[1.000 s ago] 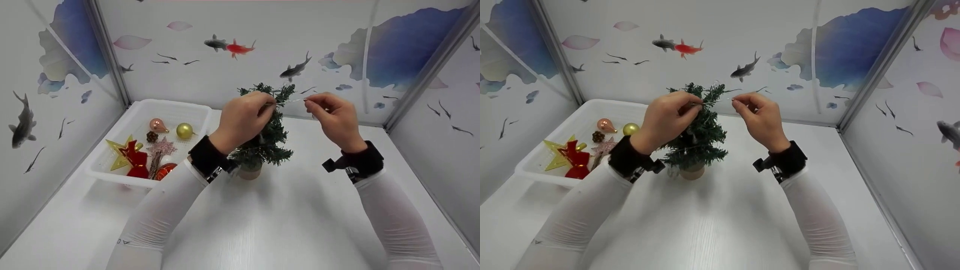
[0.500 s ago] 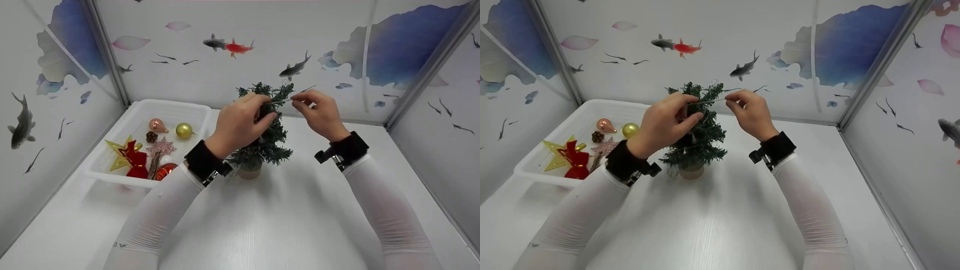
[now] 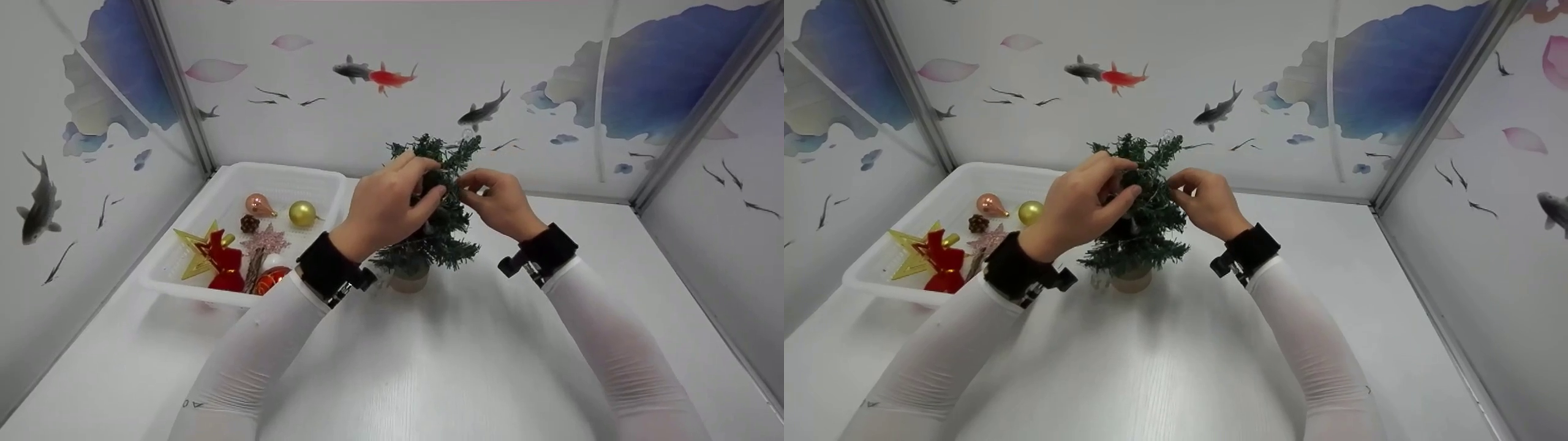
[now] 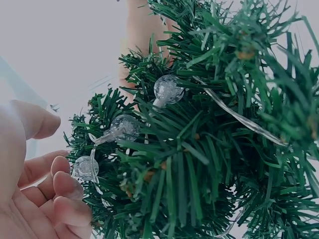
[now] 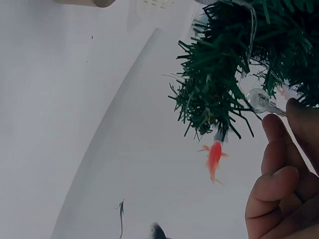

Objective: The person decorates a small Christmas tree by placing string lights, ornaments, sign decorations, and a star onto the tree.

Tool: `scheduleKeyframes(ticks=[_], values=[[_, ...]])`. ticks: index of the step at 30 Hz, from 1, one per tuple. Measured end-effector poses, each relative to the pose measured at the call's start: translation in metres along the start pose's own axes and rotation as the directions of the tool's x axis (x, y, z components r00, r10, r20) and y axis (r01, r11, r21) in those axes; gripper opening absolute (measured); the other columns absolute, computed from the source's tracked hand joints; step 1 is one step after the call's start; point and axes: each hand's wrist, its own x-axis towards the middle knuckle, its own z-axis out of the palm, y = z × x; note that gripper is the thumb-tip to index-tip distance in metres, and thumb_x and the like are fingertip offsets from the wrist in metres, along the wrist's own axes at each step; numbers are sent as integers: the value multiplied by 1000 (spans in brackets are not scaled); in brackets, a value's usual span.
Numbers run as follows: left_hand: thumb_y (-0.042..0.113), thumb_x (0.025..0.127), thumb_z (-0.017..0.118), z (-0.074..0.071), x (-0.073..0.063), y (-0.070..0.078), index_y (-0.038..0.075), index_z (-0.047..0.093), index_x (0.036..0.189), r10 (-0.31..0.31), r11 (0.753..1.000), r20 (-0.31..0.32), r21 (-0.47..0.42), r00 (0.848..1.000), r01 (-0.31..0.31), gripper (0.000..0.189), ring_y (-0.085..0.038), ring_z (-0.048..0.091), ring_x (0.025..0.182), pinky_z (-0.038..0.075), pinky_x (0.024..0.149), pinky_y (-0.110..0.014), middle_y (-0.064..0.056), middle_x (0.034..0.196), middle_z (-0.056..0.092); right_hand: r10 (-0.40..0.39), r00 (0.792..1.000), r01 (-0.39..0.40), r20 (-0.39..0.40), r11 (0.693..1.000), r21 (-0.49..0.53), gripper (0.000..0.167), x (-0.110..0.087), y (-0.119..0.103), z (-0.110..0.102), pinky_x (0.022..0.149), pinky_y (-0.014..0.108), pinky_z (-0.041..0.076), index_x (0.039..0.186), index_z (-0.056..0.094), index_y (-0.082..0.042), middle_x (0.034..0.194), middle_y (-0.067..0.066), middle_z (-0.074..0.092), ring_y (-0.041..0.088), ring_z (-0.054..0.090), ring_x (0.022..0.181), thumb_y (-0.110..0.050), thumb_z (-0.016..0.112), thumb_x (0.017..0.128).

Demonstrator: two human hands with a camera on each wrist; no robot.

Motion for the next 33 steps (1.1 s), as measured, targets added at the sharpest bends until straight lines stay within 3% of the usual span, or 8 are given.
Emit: scheduleKeyframes(ticks=[6,10,14,18,23,27,33], values=[[34,93,59,-5,-5,3,14,65,115,7,999,-31,-41,1000,-9,30,-5,43,61,32,46,-22,3,79,50,22,999,-24,33,999,47,12,-7,1,2,64,20,49,102,72,-24,85,-4,68,8,60,79,-20,65,93],[34,94,59,-7,-11,4,14,65,116,16,999,-43,-47,999,-18,31,-5,41,60,31,46,-22,2,78,49,63,997,-67,49,994,89,14,-12,6,1,70,21,51,104,73,-25,92,-5,71,7,63,85,-28,66,93],[34,94,59,-11,-19,4,14,64,116,24,997,-58,-65,998,-28,31,-3,41,61,32,47,-20,3,79,49,95,995,-99,39,985,139,20,-18,12,1,72,22,51,109,72,-21,102,-1,72,12,65,89,-29,66,92],[32,94,59,-17,-33,4,12,64,115,32,995,-81,-97,996,-39,30,-3,43,63,33,48,-18,3,79,49,154,988,-152,6,971,186,21,-25,21,3,70,22,50,109,72,-18,100,4,73,16,65,85,-29,65,93],[32,95,58,-26,-54,-3,12,65,113,12,992,-105,-120,994,-25,28,-5,44,64,34,52,-18,3,77,50,269,963,-260,-9,940,219,24,-38,38,8,59,23,46,105,71,-20,93,2,71,15,59,76,-39,64,92],[31,95,59,-34,-65,-17,10,65,112,-34,988,-110,-151,993,17,27,-8,45,64,36,56,-20,0,76,52,349,937,-333,-10,904,269,28,-50,49,16,54,24,46,106,70,-17,91,4,69,24,61,78,-40,67,90],[33,95,61,-54,-70,-47,13,65,111,-162,976,-67,-158,984,150,27,-8,52,69,43,58,-22,1,79,55,450,891,-447,61,844,298,28,-67,60,31,58,27,49,111,67,-13,99,11,69,26,62,83,-32,67,91]])
